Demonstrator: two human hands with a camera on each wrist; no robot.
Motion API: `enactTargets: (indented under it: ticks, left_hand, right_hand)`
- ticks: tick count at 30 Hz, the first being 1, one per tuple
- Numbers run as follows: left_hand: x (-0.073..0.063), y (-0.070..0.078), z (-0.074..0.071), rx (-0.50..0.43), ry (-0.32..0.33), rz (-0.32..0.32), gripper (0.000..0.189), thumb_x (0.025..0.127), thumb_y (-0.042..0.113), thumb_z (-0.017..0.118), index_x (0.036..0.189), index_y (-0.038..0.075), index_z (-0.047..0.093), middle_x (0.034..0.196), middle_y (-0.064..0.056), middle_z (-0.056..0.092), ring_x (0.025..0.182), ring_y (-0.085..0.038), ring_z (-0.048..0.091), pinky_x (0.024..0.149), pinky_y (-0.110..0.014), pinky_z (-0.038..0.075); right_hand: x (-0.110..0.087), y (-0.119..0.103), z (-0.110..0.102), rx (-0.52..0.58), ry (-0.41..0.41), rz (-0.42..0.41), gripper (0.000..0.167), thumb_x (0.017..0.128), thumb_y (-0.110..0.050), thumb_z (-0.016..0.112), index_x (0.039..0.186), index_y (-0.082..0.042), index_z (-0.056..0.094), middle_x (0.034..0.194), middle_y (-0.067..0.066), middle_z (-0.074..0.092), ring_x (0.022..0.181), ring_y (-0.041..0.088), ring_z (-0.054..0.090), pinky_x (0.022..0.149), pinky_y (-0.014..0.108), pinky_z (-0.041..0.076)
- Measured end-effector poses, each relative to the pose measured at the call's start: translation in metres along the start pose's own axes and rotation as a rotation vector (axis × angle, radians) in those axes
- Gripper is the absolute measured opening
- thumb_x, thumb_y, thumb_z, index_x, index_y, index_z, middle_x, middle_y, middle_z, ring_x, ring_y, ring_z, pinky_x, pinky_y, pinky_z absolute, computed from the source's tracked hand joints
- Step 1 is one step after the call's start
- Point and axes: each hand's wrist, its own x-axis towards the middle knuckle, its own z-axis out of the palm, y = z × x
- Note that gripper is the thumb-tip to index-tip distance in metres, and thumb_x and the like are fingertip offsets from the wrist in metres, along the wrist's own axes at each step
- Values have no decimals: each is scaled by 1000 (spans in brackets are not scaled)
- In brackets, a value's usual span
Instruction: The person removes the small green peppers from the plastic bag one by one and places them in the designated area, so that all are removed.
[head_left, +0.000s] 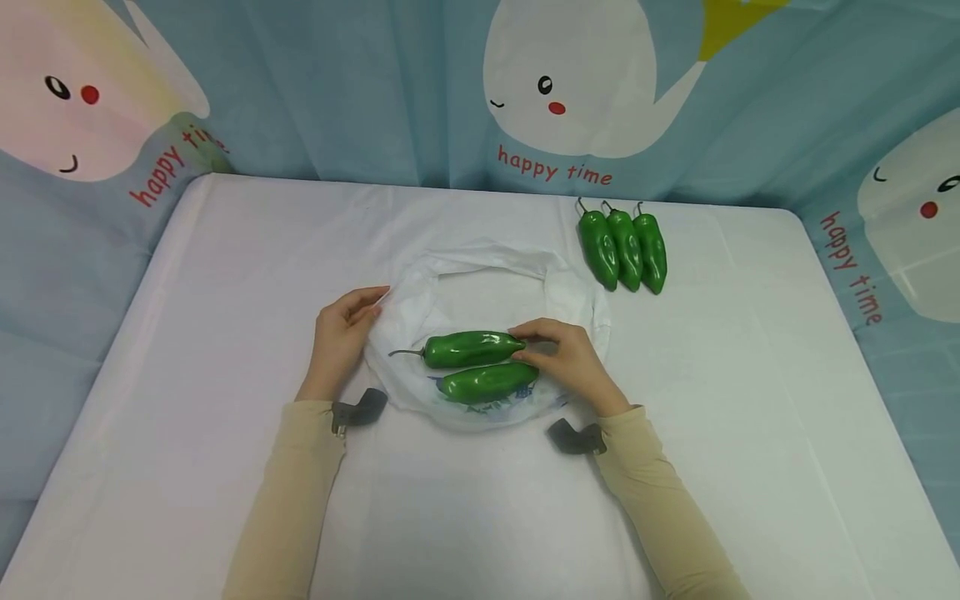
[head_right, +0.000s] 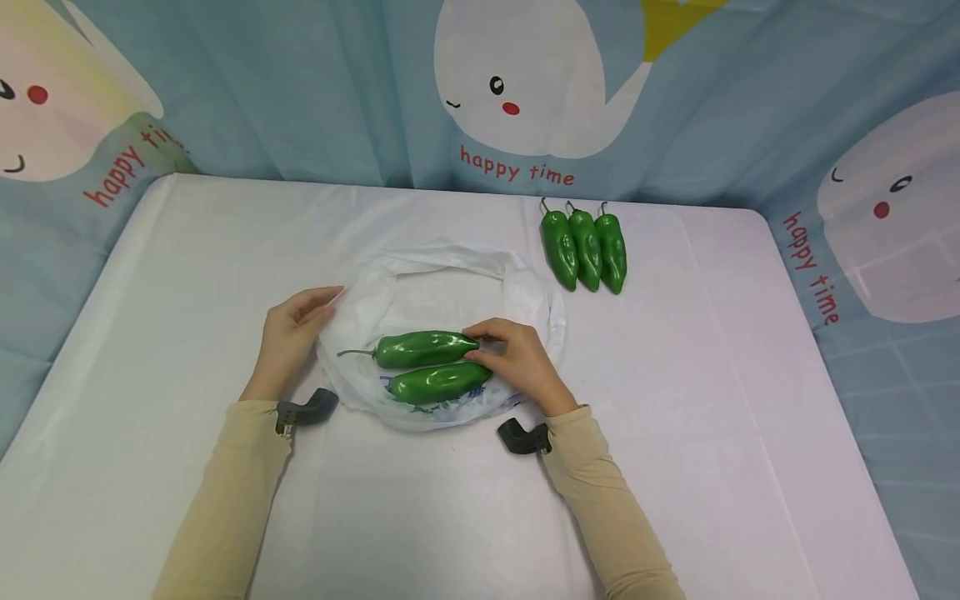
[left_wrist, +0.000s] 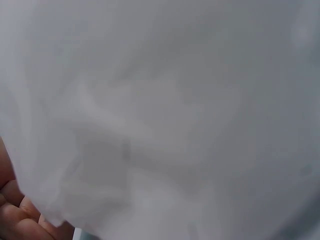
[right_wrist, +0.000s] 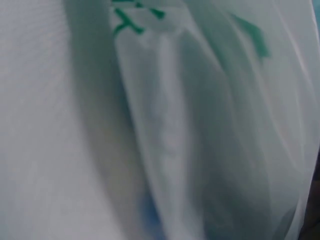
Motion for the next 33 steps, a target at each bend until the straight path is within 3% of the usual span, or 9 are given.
enactTargets:
  ticks: [10, 15, 28, 33]
  left_hand:
    - [-2, 8, 0, 6, -4, -20, 28, 94, 3, 57, 121, 1, 63, 123, -16, 60, 111, -25, 59, 88, -15, 47]
    - [1, -2, 0, 7, 1, 1, 27, 94, 6, 58, 120, 4, 64, 122, -13, 61, 111, -22, 60, 88, -15, 47]
    - [1, -2, 0, 13, -5, -6, 28, 94, 8, 58, 121, 5, 64, 124, -12, 60, 112, -22, 59, 90, -17, 47]
    - [-4, 15, -1, 17, -12, -8, 28, 94, 2, 56, 121, -1, 62, 124, -18, 59, 112, -28, 58, 89, -18, 47]
  right_hand:
    - [1, 1, 1, -3, -24, 12, 29, 78, -1, 75, 106, -1, 69, 105, 9, 68, 96, 22, 65, 87, 32, 52]
    - [2, 2, 1, -4, -16, 9, 26, 77, 1, 75, 103, -1, 70, 102, 9, 69, 92, 20, 66, 85, 30, 52]
    - [0, 8, 2, 54, 81, 52, 18, 81, -7, 72, 98, -2, 73, 96, 9, 71, 87, 20, 68, 78, 26, 54]
    - [0, 5, 1, 106, 113, 77, 16, 82, -5, 72, 97, -1, 73, 95, 9, 71, 86, 16, 67, 77, 23, 54]
